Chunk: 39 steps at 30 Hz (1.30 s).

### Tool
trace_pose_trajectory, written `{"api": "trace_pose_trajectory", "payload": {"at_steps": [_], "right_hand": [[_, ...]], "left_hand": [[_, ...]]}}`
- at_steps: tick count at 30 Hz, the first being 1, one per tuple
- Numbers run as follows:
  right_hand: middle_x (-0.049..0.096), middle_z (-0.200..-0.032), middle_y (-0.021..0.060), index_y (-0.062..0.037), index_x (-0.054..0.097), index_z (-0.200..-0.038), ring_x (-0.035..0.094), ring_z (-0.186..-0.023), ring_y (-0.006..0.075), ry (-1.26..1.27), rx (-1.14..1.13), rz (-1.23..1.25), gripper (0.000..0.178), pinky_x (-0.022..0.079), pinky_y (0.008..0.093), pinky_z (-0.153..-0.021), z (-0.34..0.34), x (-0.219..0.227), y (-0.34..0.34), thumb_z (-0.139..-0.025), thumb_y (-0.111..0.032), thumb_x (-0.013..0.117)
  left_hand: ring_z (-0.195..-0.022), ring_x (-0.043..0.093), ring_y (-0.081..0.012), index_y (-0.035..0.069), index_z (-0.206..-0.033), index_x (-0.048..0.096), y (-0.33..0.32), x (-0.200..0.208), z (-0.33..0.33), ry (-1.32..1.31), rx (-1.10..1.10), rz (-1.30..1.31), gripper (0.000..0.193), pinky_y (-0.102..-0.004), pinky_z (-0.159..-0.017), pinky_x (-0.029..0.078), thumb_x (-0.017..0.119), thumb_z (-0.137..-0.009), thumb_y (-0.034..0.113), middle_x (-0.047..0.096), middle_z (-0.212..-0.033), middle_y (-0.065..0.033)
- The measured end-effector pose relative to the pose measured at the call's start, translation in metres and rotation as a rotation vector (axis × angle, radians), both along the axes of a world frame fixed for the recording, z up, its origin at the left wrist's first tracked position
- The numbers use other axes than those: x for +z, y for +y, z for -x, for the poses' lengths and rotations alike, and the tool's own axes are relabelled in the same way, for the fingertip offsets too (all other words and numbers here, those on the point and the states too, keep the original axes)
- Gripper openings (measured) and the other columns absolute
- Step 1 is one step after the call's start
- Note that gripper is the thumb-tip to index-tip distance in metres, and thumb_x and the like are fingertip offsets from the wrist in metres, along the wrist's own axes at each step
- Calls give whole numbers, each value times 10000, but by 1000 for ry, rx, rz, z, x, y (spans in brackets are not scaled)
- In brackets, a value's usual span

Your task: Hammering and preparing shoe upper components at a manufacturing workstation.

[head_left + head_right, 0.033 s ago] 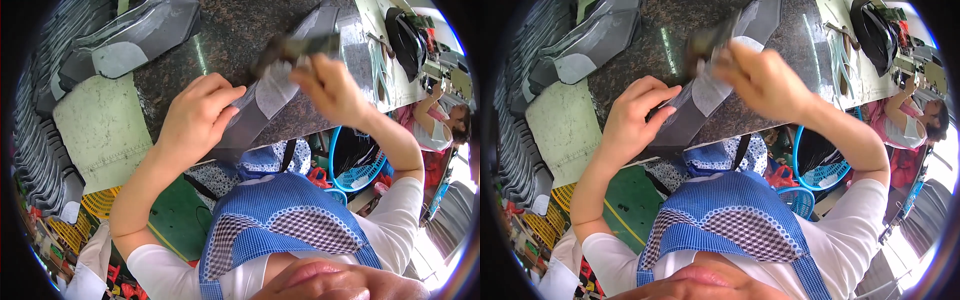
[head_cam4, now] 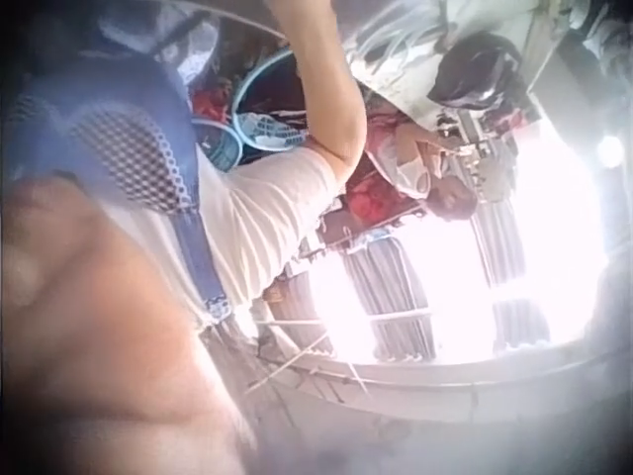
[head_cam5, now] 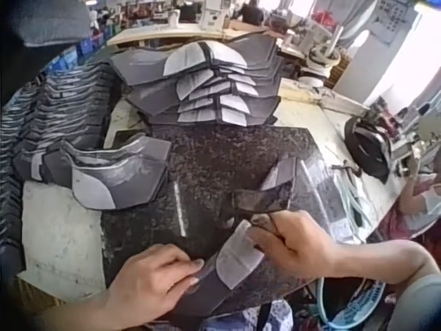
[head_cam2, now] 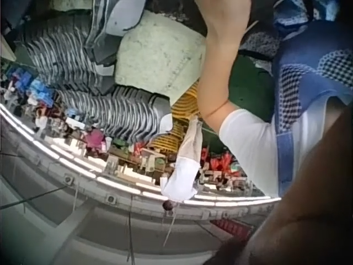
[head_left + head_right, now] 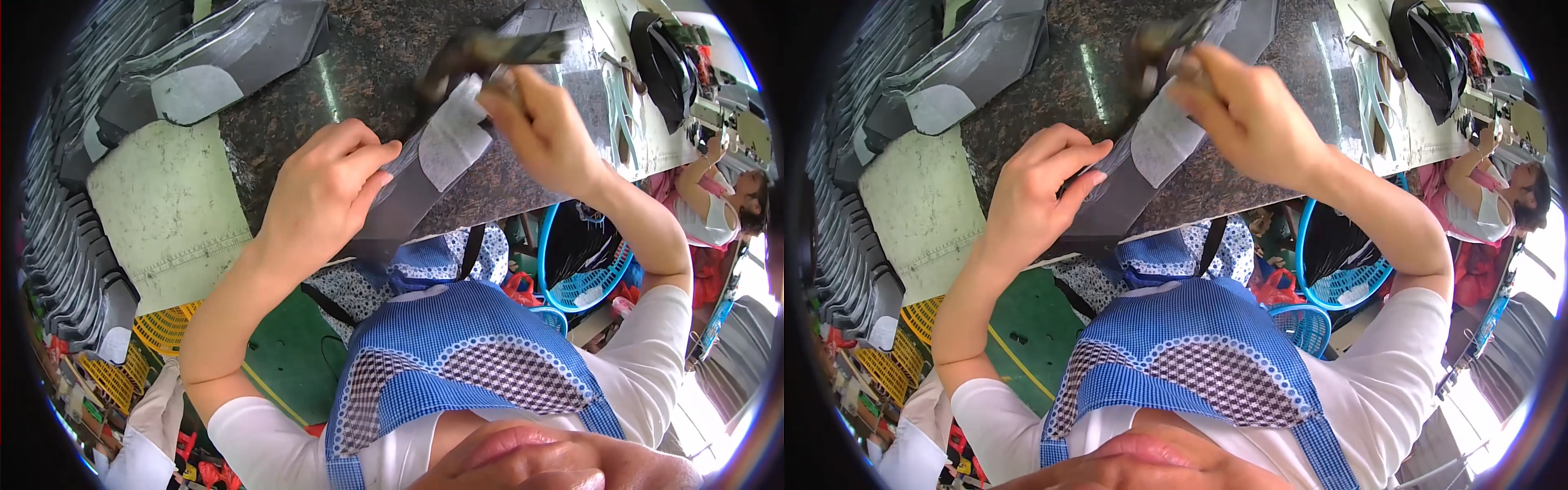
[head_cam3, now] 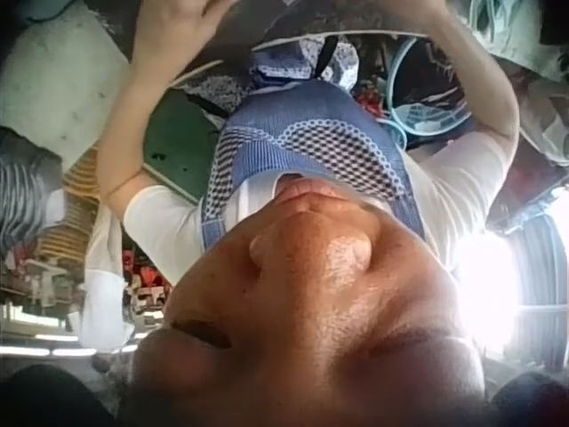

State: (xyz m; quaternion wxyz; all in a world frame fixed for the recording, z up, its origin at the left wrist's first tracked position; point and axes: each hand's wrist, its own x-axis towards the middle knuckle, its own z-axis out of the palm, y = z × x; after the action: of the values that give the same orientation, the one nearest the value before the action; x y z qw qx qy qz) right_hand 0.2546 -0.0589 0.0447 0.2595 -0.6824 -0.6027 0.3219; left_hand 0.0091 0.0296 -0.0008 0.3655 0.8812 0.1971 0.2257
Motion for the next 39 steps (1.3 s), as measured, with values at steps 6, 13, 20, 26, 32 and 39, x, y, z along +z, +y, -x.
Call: {"api": "trace_pose_trajectory", "payload": {"at_steps": [6,13,20,26,32,39], "right_hand": [[520,-580,157,-4,504,-932,570,-515,353,-27,378,-88,182,426,396,-471,16,-1,-12,-964,-144,616],[538,-565,127,3,551,-1021,555,-470,307,-63,426,-204,152,420,388,-453,27,-21,-24,-977,-136,593],[539,-580,169,-7,571,-1020,584,-513,339,86,358,-45,130,451,398,-478,40,-20,-24,-925,-85,613],[583,-637,152,-5,598,-1012,603,-529,338,61,391,-412,118,477,413,-483,49,-18,-11,-905,-51,617],[575,-606,103,-35,512,-1067,634,-546,339,-73,442,-285,322,503,422,-502,43,-25,-15,-784,-33,666],[502,-565,57,-39,524,-927,477,-422,107,-30,26,-109,164,356,294,-380,14,-25,-24,-1001,-174,582]], "left_hand": [[-718,593,-239,21,-808,678,-5,-3,10,-8,47,-153,124,-349,-615,483,780,-759,72,602,-798,-62],[-759,607,-245,36,-868,688,-4,1,26,94,60,-122,163,-347,-647,504,782,-751,100,603,-824,-58],[-763,622,-245,21,-892,701,-10,-1,39,39,115,-58,180,-354,-667,512,791,-748,80,626,-838,-72],[-674,606,-226,7,-835,700,-14,-7,44,2,172,1,181,-334,-596,483,826,-717,62,626,-769,-76],[-720,605,-234,49,-764,669,-29,-8,44,22,221,-107,142,-351,-617,501,783,-759,133,592,-749,-43],[-678,577,-209,49,-761,666,-27,11,37,164,166,-421,135,-351,-603,478,787,-727,98,566,-758,-30]]}}
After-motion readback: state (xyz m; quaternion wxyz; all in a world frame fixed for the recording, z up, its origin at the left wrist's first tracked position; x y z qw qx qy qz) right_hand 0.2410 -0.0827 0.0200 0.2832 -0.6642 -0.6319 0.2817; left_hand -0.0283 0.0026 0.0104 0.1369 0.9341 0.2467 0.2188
